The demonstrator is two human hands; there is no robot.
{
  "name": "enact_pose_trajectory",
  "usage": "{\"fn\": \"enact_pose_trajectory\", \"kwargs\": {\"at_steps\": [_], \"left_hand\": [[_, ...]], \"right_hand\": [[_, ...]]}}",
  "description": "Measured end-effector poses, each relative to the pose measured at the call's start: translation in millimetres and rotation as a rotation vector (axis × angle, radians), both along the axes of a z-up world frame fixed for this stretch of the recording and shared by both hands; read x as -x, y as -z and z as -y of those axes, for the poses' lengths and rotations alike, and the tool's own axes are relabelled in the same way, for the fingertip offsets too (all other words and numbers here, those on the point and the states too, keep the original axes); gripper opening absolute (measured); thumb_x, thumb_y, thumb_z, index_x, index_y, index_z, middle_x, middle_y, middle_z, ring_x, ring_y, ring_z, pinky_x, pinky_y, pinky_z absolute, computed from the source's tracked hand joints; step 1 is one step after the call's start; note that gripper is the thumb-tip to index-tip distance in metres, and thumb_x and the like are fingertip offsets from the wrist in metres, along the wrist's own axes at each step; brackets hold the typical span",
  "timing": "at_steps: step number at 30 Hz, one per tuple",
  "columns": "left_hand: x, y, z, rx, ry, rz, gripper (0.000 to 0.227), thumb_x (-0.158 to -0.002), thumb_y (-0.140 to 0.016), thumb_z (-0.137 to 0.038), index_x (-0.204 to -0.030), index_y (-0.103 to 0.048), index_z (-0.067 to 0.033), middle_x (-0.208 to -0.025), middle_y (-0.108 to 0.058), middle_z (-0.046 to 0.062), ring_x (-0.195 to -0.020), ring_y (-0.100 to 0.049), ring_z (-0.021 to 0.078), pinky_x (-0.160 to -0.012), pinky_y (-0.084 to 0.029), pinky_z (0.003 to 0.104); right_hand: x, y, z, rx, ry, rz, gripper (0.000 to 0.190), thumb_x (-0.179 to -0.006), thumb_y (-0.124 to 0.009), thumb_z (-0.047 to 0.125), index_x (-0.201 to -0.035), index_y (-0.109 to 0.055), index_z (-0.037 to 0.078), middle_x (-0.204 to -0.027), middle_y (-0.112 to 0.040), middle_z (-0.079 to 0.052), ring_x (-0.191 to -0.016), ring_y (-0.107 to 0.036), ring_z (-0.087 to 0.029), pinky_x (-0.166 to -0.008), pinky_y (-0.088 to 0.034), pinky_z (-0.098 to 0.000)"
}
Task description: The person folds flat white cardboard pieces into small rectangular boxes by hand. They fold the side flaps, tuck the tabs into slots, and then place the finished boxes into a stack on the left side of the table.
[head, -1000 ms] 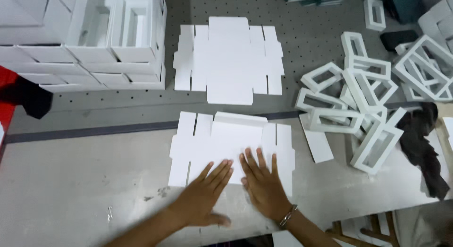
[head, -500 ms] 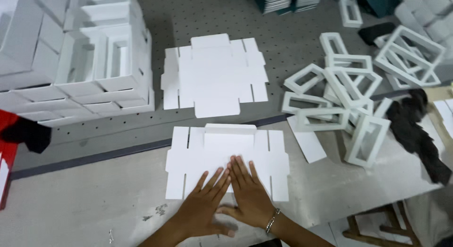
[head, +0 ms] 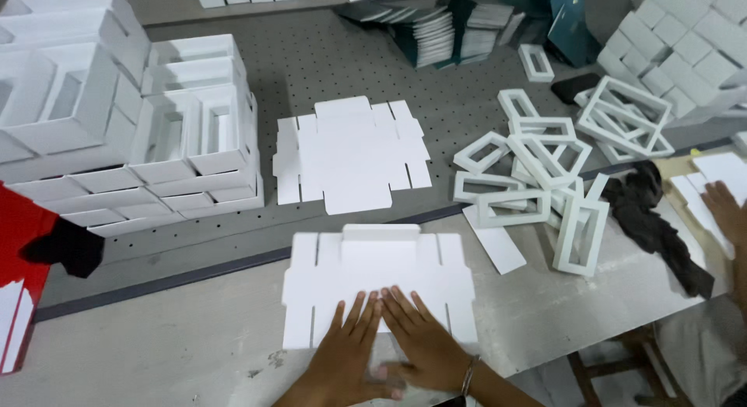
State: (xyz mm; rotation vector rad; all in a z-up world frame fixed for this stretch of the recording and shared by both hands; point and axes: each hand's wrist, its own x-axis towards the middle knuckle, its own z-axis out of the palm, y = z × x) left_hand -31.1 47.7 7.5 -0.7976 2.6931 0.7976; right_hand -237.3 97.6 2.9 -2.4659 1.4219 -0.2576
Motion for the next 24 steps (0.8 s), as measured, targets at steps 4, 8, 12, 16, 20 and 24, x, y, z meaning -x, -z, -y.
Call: {"fn": "enact_pose_trajectory", "kwargs": {"at_steps": [4,8,12,16,20,24], "left_hand": [[-13,62,7,0.73,-0.093,-0.219,0.135,-0.081,-0.045,-0.1,-0.162,-0.011,0.0027,-0.171,-0.011,0.018,-0.158,-0.008,0.0339,-0.124,-0.01,0.05],[-15,78,21,0.429,-0.259,-0.432,0.066,-0.091,-0.077,-0.03,-0.143,-0.052,0.0005,-0.142,-0.056,0.016,-0.128,-0.049,0.0339,-0.095,-0.05,0.049],[-11,93,36,0.433,-0.22,-0.489,0.059,-0.095,-0.071,-0.031,-0.142,-0.055,0.0015,-0.14,-0.058,0.025,-0.122,-0.052,0.0445,-0.103,-0.043,0.053],[-10,77,24,0.51,-0.166,-0.458,0.038,-0.091,-0.073,-0.018,-0.121,-0.057,0.0004,-0.119,-0.056,0.015,-0.105,-0.053,0.0352,-0.077,-0.051,0.049],[-1,92,23,0.66,-0.023,-0.368,0.04,-0.076,-0.064,0.012,-0.116,-0.061,0.0133,-0.096,-0.057,0.021,-0.085,-0.055,0.0383,-0.067,-0.052,0.048],[9,77,41,0.693,-0.008,-0.317,0.025,-0.072,-0.062,0.012,-0.096,-0.065,0.0036,-0.097,-0.053,0.018,-0.088,-0.052,0.0338,-0.059,-0.051,0.041]], "right_hand": [[10,1,18,-0.12,-0.08,0.139,0.07,-0.109,-0.04,0.042,-0.162,-0.013,0.006,-0.171,-0.013,-0.015,-0.158,-0.005,-0.036,-0.126,-0.005,-0.0523],[16,31,19,0.065,-0.036,0.283,0.066,-0.105,-0.06,0.033,-0.162,-0.027,0.025,-0.17,-0.015,-0.02,-0.158,-0.016,-0.041,-0.125,-0.021,-0.0549],[23,27,27,0.298,0.062,0.075,0.046,-0.089,-0.078,0.034,-0.132,-0.067,0.022,-0.138,-0.056,-0.018,-0.127,-0.05,-0.038,-0.101,-0.047,-0.0515],[23,27,27,0.314,-0.08,-0.097,0.046,-0.089,-0.073,0.02,-0.132,-0.062,0.008,-0.123,-0.063,-0.015,-0.105,-0.058,-0.032,-0.072,-0.055,-0.0463],[16,46,37,0.316,-0.111,-0.161,0.036,-0.087,-0.059,0.002,-0.123,-0.064,-0.001,-0.097,-0.062,-0.016,-0.083,-0.057,-0.035,-0.057,-0.05,-0.049],[10,22,56,0.162,-0.129,-0.251,0.029,-0.081,-0.059,-0.013,-0.106,-0.061,0.002,-0.088,-0.056,-0.014,-0.076,-0.054,-0.032,-0.048,-0.048,-0.0441]]}}
